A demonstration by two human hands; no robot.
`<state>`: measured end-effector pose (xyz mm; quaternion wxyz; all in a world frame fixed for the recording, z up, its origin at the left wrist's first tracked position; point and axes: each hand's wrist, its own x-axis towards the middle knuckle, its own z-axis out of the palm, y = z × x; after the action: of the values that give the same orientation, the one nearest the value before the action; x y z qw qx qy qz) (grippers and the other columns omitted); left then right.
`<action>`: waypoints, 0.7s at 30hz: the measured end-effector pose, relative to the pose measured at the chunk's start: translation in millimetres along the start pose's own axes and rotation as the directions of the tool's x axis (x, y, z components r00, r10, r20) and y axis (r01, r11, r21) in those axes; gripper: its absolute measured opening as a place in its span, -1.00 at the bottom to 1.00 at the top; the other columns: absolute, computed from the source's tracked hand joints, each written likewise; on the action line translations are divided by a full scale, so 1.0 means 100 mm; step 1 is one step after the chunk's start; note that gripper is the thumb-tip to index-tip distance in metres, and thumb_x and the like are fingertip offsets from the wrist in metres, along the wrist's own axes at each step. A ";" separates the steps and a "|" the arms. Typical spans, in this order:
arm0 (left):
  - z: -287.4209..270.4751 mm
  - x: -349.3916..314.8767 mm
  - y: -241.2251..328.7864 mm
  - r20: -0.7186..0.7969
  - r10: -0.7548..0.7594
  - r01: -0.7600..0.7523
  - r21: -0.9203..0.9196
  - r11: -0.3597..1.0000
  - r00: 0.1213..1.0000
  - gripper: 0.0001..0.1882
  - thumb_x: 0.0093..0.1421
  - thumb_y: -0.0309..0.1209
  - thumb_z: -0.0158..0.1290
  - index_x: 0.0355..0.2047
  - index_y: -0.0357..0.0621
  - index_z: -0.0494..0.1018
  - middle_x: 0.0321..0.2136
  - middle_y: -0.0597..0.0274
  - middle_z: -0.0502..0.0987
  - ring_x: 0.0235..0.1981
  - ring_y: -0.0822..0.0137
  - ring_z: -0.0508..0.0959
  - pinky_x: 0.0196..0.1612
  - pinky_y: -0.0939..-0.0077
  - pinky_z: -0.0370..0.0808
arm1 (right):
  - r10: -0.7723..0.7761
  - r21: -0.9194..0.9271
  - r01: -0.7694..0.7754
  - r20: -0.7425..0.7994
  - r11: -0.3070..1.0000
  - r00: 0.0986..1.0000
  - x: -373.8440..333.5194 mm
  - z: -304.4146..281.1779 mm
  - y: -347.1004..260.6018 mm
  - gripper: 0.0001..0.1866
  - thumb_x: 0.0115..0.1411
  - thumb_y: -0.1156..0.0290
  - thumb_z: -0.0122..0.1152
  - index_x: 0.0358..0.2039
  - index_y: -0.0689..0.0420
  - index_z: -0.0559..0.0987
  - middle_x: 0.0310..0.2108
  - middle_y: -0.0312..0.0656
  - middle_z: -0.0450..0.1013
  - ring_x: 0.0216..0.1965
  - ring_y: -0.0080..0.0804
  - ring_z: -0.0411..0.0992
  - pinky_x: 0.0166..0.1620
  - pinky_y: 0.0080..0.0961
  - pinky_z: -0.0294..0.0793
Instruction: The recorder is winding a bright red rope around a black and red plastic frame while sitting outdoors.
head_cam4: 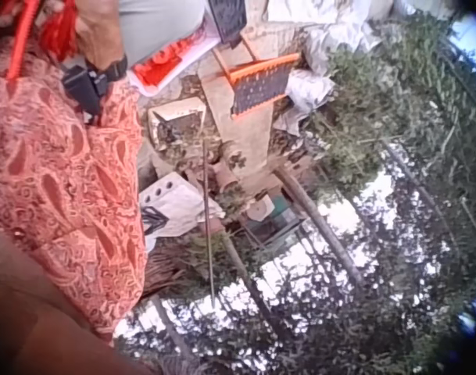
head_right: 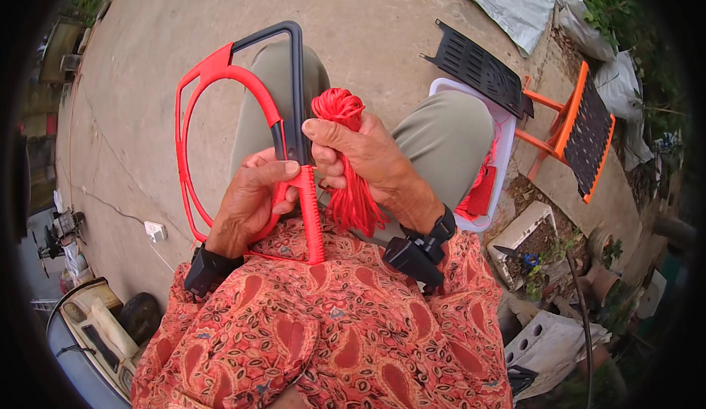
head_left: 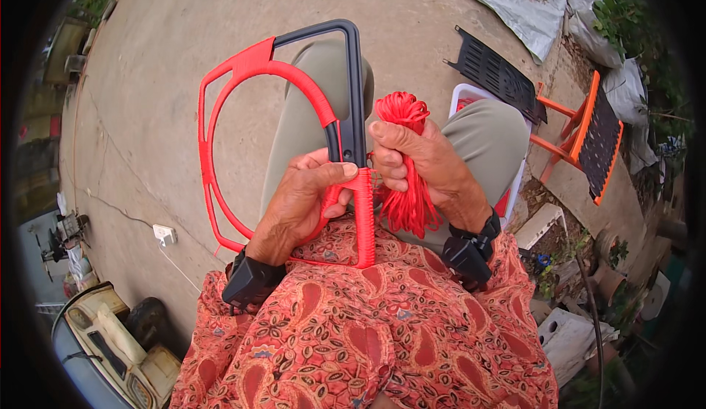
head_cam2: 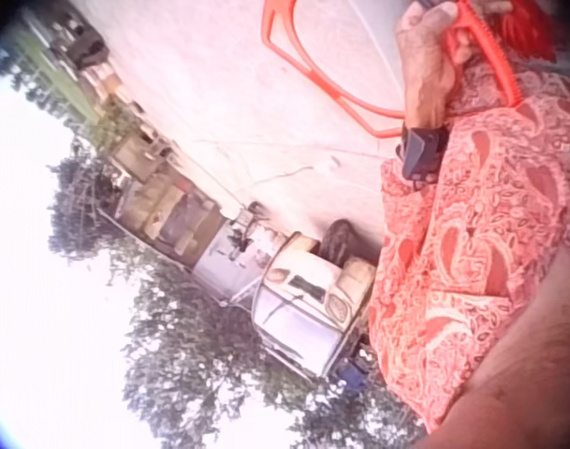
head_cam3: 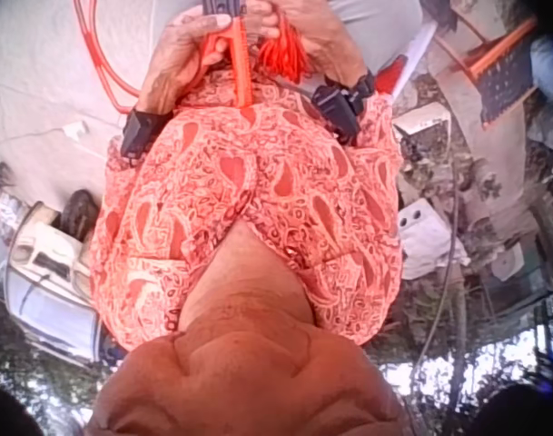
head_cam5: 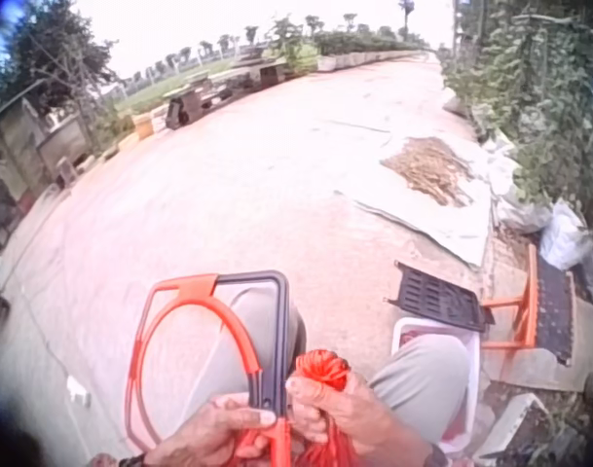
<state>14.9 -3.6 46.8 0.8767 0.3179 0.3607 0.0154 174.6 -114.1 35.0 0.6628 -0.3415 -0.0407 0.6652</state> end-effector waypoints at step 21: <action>-0.17 0.01 -0.02 0.080 -0.015 0.016 -0.021 1.000 0.997 -0.85 0.14 -0.51 0.08 -0.29 -0.30 0.41 -0.52 0.19 0.50 -0.66 0.49 0.43 -0.74 0.69 0.25 | -0.443 -0.782 0.117 -0.217 0.612 0.870 -0.27 0.07 -0.06 -0.76 0.17 0.30 0.29 -0.33 0.22 0.53 -0.57 -0.41 0.40 -0.60 -0.72 0.30 -0.53 -0.64 0.32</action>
<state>4.7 4.3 36.0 0.8939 0.3059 0.3277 -0.0002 173.2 -135.4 54.3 0.5546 -0.6968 -0.2313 0.3916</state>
